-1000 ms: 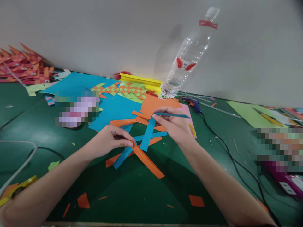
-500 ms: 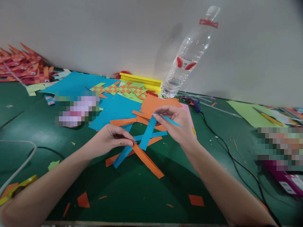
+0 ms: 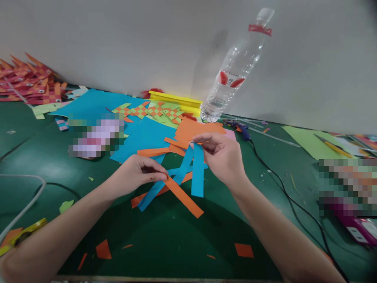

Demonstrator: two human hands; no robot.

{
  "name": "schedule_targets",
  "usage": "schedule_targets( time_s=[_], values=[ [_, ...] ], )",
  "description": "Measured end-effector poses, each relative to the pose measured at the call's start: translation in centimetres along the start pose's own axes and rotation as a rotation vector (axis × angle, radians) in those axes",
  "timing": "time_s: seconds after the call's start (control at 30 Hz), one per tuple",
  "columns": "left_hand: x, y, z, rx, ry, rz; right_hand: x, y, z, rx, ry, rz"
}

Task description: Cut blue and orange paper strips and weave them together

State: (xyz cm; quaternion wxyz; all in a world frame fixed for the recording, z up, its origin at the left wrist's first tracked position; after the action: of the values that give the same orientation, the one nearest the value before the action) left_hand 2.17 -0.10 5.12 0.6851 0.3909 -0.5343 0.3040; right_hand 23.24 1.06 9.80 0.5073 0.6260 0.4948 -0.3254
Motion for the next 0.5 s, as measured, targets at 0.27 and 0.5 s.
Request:
schedule_targets(
  time_s=[0.27, 0.5],
  values=[
    [0.20, -0.05, -0.07, -0.012, 0.004, -0.099, -0.64, -0.19, 0.17, -0.010, -0.024, -0.059],
    [0.11, 0.07, -0.14, -0.011, -0.024, -0.129, -1.07, -0.25, 0.01, -0.004, -0.030, -0.112]
  ],
)
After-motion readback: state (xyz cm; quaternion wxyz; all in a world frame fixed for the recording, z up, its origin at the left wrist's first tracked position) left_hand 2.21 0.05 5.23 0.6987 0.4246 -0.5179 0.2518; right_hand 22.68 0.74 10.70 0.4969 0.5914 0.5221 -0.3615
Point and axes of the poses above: each hand's wrist, its own z-axis away from the middle knuckle, its own y-axis out of the back of the hand, x = y × z, the point moved 4 cm from there along -z, towards the middle knuckle, and after that the axes turned 2 degrees about -x, right-handed, at the moved point
